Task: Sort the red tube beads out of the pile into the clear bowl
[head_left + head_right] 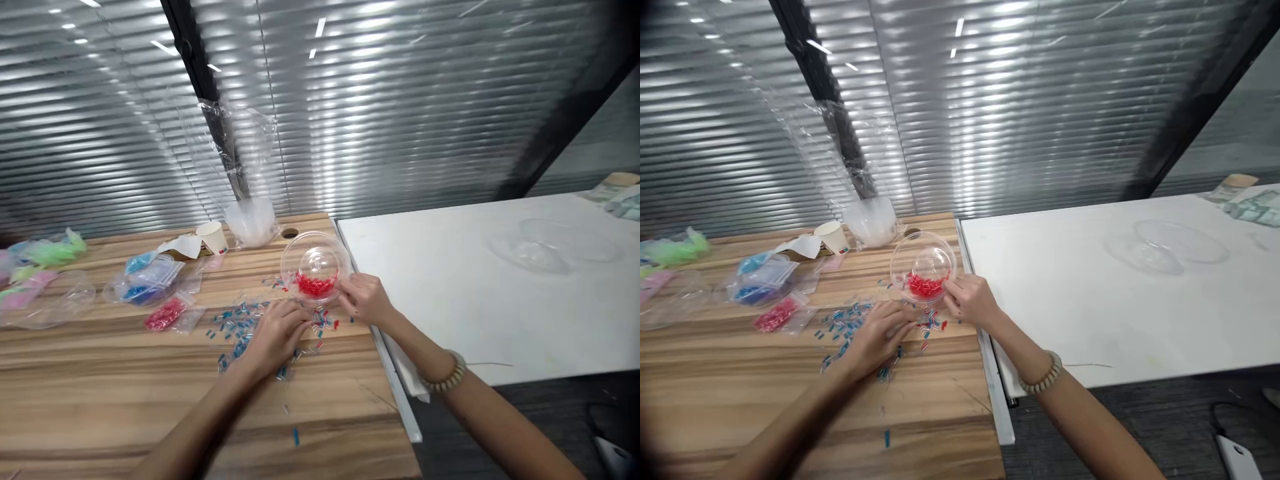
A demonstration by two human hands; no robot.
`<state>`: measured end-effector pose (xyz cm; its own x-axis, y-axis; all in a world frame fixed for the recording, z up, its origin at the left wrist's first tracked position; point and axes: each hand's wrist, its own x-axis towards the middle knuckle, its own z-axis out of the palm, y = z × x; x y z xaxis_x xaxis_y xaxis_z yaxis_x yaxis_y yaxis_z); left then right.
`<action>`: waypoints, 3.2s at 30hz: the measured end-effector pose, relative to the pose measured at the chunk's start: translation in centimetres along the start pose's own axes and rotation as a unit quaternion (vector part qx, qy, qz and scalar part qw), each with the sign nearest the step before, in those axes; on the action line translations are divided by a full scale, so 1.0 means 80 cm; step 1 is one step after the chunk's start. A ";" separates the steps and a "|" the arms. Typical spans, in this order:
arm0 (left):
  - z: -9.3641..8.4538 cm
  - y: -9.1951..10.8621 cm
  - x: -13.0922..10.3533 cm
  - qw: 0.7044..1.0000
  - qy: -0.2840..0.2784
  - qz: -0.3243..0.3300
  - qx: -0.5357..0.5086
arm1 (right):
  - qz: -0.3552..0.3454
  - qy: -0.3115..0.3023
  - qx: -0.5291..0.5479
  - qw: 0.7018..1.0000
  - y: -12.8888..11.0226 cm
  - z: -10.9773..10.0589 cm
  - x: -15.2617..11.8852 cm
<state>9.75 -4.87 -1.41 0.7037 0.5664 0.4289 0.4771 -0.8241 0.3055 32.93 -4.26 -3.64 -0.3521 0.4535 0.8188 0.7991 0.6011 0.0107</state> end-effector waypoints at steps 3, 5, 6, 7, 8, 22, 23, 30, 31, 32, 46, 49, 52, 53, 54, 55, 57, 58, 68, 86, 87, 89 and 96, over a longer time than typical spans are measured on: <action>0.005 -0.002 -0.002 0.999 -0.032 -0.018 0.000 | -0.007 -0.004 0.008 1.000 -0.003 0.000 0.000; 0.007 -0.004 -0.003 0.999 -0.035 -0.029 -0.004 | -0.005 -0.004 0.017 1.000 -0.005 -0.001 0.000; 0.008 -0.004 -0.004 0.999 -0.037 -0.033 -0.007 | -0.002 -0.004 0.021 1.000 -0.005 -0.001 0.000; 0.009 -0.004 -0.004 0.999 -0.038 -0.034 -0.009 | 0.002 -0.006 0.026 1.000 -0.005 -0.001 0.000; 0.010 -0.004 -0.005 0.999 -0.041 -0.033 -0.009 | 0.004 -0.009 0.032 0.999 -0.005 -0.002 -0.001; 0.017 -0.023 -0.007 0.999 -0.043 -0.025 -0.006 | -0.004 0.008 0.042 0.999 -0.007 0.005 0.003; 0.018 -0.026 -0.007 0.999 -0.042 -0.023 -0.013 | -0.006 0.007 0.042 0.999 -0.007 0.006 0.003; 0.019 -0.027 -0.008 0.997 -0.070 -0.032 -0.029 | -0.017 -0.006 0.037 0.999 -0.002 0.001 0.002; 0.018 -0.025 -0.008 0.996 -0.078 -0.037 -0.032 | -0.014 -0.005 0.036 0.999 -0.001 0.000 0.002; 0.017 -0.023 -0.008 0.995 -0.083 -0.042 -0.033 | -0.014 -0.005 0.033 0.999 -0.001 -0.001 0.002; 0.014 -0.014 -0.011 0.996 -0.073 -0.040 0.015 | -0.005 -0.014 0.040 0.999 -0.008 -0.002 0.000; 0.013 -0.015 -0.012 0.999 -0.046 -0.023 0.016 | 0.007 -0.012 0.043 0.999 -0.007 0.001 -0.002; 0.008 -0.014 -0.010 1.000 0.006 0.008 -0.001 | 0.006 -0.010 0.048 0.999 -0.006 0.003 -0.002; 0.006 -0.014 -0.010 0.999 0.037 0.024 -0.002 | 0.004 -0.010 0.047 0.999 -0.006 0.004 -0.002; 0.003 -0.015 -0.009 0.997 0.070 0.040 0.002 | 0.001 -0.013 0.046 0.999 -0.006 0.005 -0.001; 0.001 -0.016 -0.009 0.993 0.105 0.055 0.009 | 0.000 -0.011 0.043 0.999 -0.006 0.005 -0.001; -0.002 -0.020 -0.007 0.985 0.152 0.079 0.024 | -0.017 -0.012 0.039 0.999 -0.006 0.008 -0.001; -0.003 -0.022 -0.006 0.981 0.168 0.086 0.034 | -0.023 -0.017 0.038 0.999 -0.006 0.009 -0.001; -0.001 -0.024 -0.002 0.969 0.196 0.077 0.129 | -0.062 -0.005 0.044 0.997 -0.009 0.001 0.003; 0.007 0.013 -0.006 0.999 -0.002 0.035 -0.038 | -0.004 0.029 0.052 0.998 -0.013 -0.003 0.002; 0.009 0.015 -0.006 0.998 -0.023 0.016 -0.053 | -0.007 0.027 0.056 0.998 -0.013 -0.002 0.002; 0.012 0.018 -0.006 0.996 -0.045 -0.012 -0.069 | -0.009 0.026 0.058 0.998 -0.013 -0.001 0.001; 0.008 0.012 -0.006 0.994 -0.070 -0.055 -0.065 | -0.019 0.038 0.043 0.998 -0.009 0.002 0.004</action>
<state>10.20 -5.94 -1.89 0.7213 0.6393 0.2667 0.4907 -0.7433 0.4547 32.19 -4.42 -3.48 -0.3405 0.3800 0.8601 0.7400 0.6726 -0.0042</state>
